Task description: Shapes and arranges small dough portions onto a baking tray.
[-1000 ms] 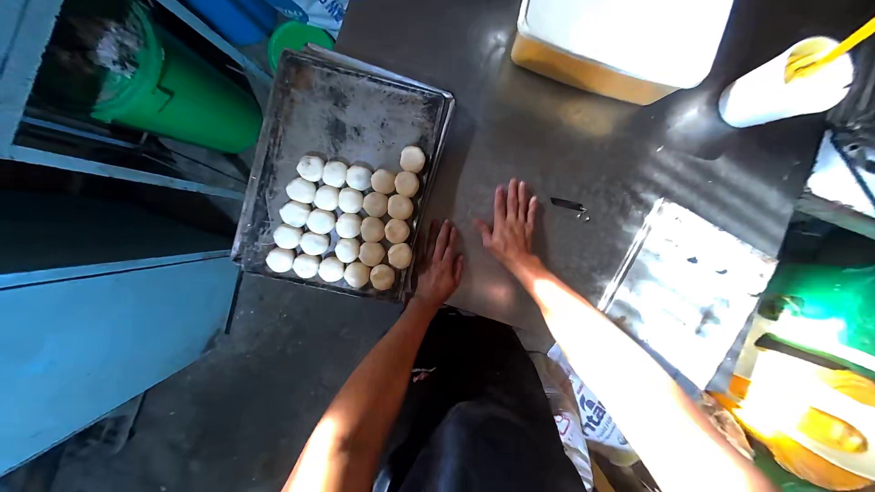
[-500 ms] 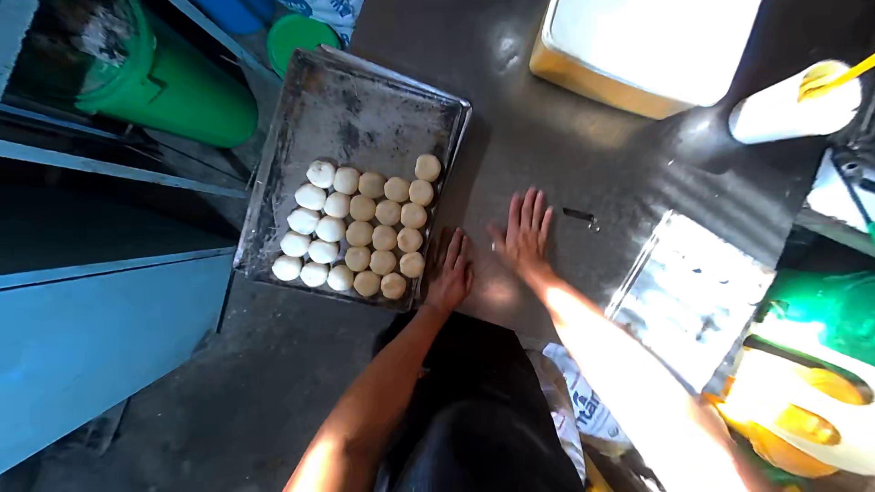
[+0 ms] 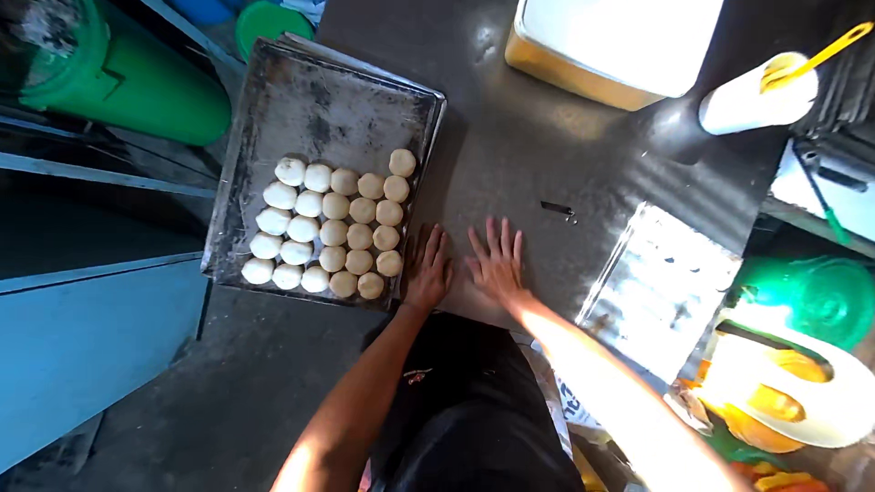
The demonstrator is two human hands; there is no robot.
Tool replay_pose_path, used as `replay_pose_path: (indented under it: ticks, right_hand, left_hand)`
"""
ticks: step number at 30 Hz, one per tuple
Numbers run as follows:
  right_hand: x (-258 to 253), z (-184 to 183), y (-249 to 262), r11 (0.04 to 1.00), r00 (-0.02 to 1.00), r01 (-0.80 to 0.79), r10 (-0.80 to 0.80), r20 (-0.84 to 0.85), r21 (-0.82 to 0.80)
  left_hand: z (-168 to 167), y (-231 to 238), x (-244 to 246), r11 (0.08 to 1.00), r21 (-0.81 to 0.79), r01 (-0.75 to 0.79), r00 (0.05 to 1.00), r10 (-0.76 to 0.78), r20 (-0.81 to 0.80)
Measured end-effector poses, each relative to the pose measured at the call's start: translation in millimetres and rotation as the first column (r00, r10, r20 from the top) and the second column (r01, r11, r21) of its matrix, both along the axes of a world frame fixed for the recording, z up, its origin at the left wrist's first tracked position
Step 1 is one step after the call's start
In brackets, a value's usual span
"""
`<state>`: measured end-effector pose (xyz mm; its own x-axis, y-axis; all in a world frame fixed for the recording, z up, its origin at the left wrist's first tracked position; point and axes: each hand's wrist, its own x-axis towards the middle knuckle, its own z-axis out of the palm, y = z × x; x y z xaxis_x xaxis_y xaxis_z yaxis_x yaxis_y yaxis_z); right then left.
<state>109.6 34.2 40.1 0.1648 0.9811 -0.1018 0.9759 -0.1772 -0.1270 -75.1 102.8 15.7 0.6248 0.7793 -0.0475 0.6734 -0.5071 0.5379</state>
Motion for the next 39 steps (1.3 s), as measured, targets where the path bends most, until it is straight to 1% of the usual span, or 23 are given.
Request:
replay_pose_path:
  ticks: [3,5,6,8,11,13,16,18,19,20,21,22,23,24,25,26,27,28,30,31,32,34,39]
  right_hand:
    - [42.3,-4.6,77.8,0.996,0.994,0.075,-0.072,-0.079,0.039]
    - [77.5,20.1,101.6,0.980,0.951,0.153,-0.111,-0.290,0.128]
    - [98.8,34.4,98.6,0.963,0.932,0.178,-0.100,-0.349,0.201]
    - [145.7,57.0,71.5,0.960,0.949,0.154,-0.076,-0.307,0.236]
    - [200.6,51.3,18.7,0.990,0.988,0.027,-0.005,-0.153,0.142]
    - [210.2,38.6,-0.7,0.994,0.993,-0.012,0.024,-0.112,0.109]
    - [202.4,33.0,-4.0,0.994,1.000,0.012,-0.009,-0.030,0.105]
    - [196.0,31.4,-8.0,0.987,0.996,0.088,-0.083,-0.042,0.132]
    - [193.4,32.5,-13.4,0.973,0.980,0.172,-0.154,-0.123,0.153]
    - [189.7,36.9,-19.8,0.944,0.926,0.299,-0.251,-0.281,0.142]
    - [184.2,47.0,-20.7,0.882,0.786,0.465,-0.371,-0.494,0.078]
    - [177.8,60.9,-19.7,0.797,0.542,0.603,-0.448,-0.711,-0.042]
    - [168.9,77.2,-17.8,0.722,0.235,0.665,-0.446,-0.864,-0.192]
    - [158.8,89.4,-17.1,0.689,-0.019,0.658,-0.388,-0.921,-0.304]
    - [146.6,97.8,-16.9,0.687,-0.169,0.628,-0.339,-0.926,-0.366]
    - [134.0,102.4,-16.9,0.700,-0.226,0.596,-0.323,-0.919,-0.393]
    - [121.2,103.8,-18.1,0.730,-0.191,0.563,-0.342,-0.920,-0.388]
    - [108.7,103.0,-19.3,0.764,-0.074,0.533,-0.386,-0.920,-0.363]
    - [85.8,96.5,-24.1,0.876,0.364,0.425,-0.397,-0.842,-0.229]
    - [76.9,89.3,-28.4,0.933,0.578,0.343,-0.301,-0.758,-0.108]
    - [70.8,80.0,-32.4,0.966,0.726,0.258,-0.189,-0.661,0.007]
    - [64.2,65.4,-35.1,0.981,0.840,0.131,-0.032,-0.542,0.145]
    - [61.2,58.7,-24.2,0.993,0.888,-0.051,0.095,-0.450,0.109]
  left_hand:
    - [-0.5,-3.9,-1.5,0.999,0.041,0.006,1.000,-0.005,-0.009]
    - [4.6,0.8,-1.4,1.000,0.015,0.009,1.000,-0.009,0.001]
    - [11.1,1.2,-1.4,1.000,-0.031,0.006,1.000,-0.005,0.012]
    - [29.2,2.3,3.5,0.993,-0.111,-0.026,1.000,0.026,0.007]
    - [49.1,5.2,28.9,0.999,-0.037,-0.014,1.000,0.014,-0.015]
    - [54.6,6.4,59.1,0.995,0.043,0.093,0.996,-0.092,-0.007]
    - [54.5,3.2,108.5,0.963,0.059,0.264,0.964,-0.261,-0.041]
    - [44.5,-6.8,125.8,0.936,0.062,0.346,0.933,-0.336,-0.127]
    - [38.4,-14.6,127.9,0.923,0.075,0.377,0.919,-0.362,-0.155]
    - [32.9,-23.5,126.2,0.911,0.089,0.402,0.907,-0.384,-0.171]
    - [28.2,-32.7,121.2,0.899,0.100,0.427,0.896,-0.406,-0.179]
    - [24.9,-41.7,114.1,0.888,0.098,0.450,0.885,-0.429,-0.181]
    - [23.5,-50.3,105.0,0.881,0.084,0.466,0.878,-0.449,-0.167]
    - [23.4,-58.0,94.7,0.877,0.069,0.476,0.875,-0.464,-0.137]
    - [24.9,-63.2,84.6,0.877,0.063,0.476,0.878,-0.469,-0.098]
    - [27.4,-65.2,75.6,0.887,0.064,0.458,0.889,-0.456,-0.050]
    - [31.2,-64.4,67.8,0.908,0.062,0.415,0.909,-0.417,0.009]
    - [35.7,-60.7,61.4,0.940,0.050,0.336,0.937,-0.340,0.084]
    - [47.5,-44.3,53.8,0.992,-0.054,0.111,0.978,-0.100,0.184]
    - [53.3,-32.6,51.9,0.990,-0.138,0.009,0.983,0.017,0.185]
    - [56.1,-20.9,50.0,0.975,-0.212,-0.061,0.981,0.097,0.167]
    - [53.4,-3.6,48.6,0.958,-0.274,-0.080,0.983,0.121,0.138]
    - [45.7,12.3,52.3,0.971,-0.238,0.038,0.994,-0.013,0.107]
